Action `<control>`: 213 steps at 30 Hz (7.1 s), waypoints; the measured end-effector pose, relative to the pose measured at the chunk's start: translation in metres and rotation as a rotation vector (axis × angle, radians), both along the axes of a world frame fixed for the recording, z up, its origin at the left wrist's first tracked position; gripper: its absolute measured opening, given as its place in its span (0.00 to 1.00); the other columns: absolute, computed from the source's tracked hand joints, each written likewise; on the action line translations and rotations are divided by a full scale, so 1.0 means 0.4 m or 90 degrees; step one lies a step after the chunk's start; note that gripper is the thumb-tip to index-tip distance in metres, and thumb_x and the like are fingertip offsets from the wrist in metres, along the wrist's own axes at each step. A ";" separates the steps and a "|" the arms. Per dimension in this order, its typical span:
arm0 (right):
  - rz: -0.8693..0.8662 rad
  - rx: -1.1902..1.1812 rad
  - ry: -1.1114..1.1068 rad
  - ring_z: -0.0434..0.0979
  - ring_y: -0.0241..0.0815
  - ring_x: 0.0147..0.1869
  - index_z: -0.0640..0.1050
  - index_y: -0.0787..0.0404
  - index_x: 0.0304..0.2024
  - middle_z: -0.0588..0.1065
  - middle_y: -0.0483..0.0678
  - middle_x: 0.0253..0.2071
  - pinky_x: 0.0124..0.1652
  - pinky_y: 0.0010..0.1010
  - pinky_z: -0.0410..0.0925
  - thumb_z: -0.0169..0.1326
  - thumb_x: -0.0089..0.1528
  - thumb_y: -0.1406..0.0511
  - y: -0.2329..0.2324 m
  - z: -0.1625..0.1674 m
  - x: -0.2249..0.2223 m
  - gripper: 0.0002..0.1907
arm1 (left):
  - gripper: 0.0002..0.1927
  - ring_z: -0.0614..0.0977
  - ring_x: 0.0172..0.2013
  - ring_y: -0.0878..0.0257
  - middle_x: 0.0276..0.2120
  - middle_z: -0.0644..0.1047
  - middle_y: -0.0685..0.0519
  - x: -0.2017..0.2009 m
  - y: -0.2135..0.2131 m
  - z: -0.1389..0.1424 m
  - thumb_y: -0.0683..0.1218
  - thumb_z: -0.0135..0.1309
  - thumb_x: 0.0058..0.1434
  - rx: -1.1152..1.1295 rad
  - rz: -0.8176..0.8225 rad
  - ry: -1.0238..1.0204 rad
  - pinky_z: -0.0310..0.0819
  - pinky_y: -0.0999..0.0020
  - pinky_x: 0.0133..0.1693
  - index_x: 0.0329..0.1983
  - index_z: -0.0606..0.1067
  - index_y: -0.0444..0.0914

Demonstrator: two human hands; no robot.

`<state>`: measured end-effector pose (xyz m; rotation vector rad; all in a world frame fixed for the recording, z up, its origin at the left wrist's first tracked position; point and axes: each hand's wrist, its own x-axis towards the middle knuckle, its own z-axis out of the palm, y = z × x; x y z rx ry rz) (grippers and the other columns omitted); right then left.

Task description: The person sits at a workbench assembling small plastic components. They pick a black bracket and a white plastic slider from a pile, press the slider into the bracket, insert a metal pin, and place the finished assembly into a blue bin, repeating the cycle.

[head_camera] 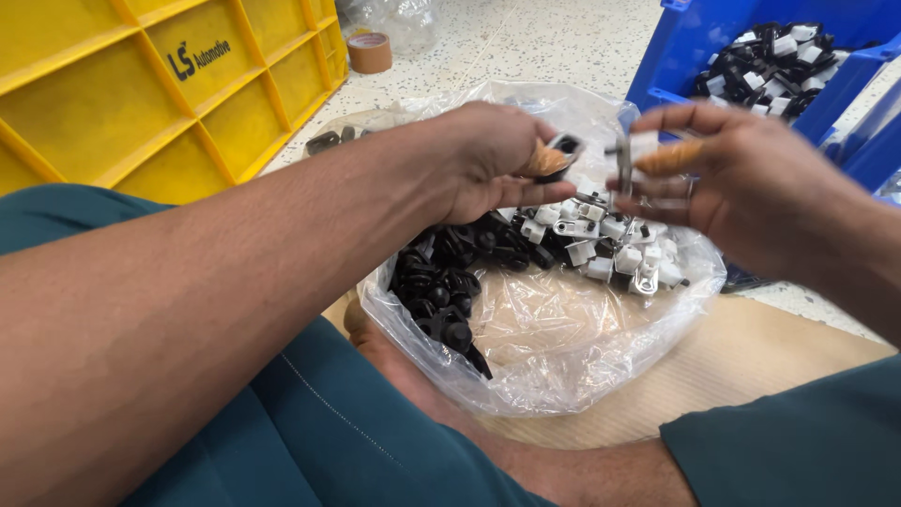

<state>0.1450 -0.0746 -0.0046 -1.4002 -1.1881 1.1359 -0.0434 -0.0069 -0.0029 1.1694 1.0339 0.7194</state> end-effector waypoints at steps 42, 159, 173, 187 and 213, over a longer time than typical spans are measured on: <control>-0.008 0.343 -0.231 0.80 0.36 0.44 0.76 0.71 0.50 0.79 0.53 0.45 0.43 0.24 0.74 0.53 0.66 0.75 0.007 0.019 0.011 0.10 | 0.14 0.87 0.37 0.54 0.38 0.79 0.39 0.051 0.029 -0.004 0.39 0.48 0.69 -0.057 -0.080 -0.255 0.88 0.71 0.42 0.49 0.72 0.20; 0.089 0.125 0.040 0.79 0.33 0.42 0.75 0.62 0.50 0.77 0.47 0.44 0.42 0.23 0.76 0.44 0.74 0.60 0.070 0.053 0.050 0.13 | 0.12 0.85 0.28 0.60 0.37 0.81 0.38 0.097 0.001 0.052 0.37 0.47 0.64 0.189 -0.054 -0.146 0.88 0.74 0.31 0.44 0.75 0.21; -0.059 0.016 -0.265 0.84 0.45 0.49 0.76 0.62 0.62 0.80 0.58 0.52 0.49 0.33 0.79 0.47 0.67 0.60 0.160 -0.060 0.177 0.23 | 0.12 0.84 0.45 0.47 0.46 0.81 0.41 -0.062 -0.035 -0.150 0.40 0.63 0.55 0.643 -0.398 0.841 0.83 0.52 0.45 0.43 0.82 0.36; 0.101 0.017 -0.945 0.76 0.53 0.59 0.86 0.46 0.48 0.75 0.53 0.53 0.58 0.45 0.71 0.72 0.51 0.57 0.049 -0.158 0.053 0.21 | 0.30 0.84 0.43 0.51 0.46 0.82 0.43 -0.013 -0.008 -0.130 0.49 0.78 0.45 0.428 -0.452 0.924 0.85 0.59 0.43 0.49 0.80 0.34; -0.002 -0.020 -0.177 0.82 0.46 0.57 0.76 0.68 0.55 0.80 0.55 0.50 0.57 0.45 0.74 0.46 0.65 0.71 0.044 -0.047 0.043 0.18 | 0.19 0.81 0.40 0.62 0.49 0.73 0.43 0.007 0.061 -0.051 0.42 0.55 0.65 -0.058 -0.069 -0.193 0.86 0.75 0.43 0.56 0.69 0.29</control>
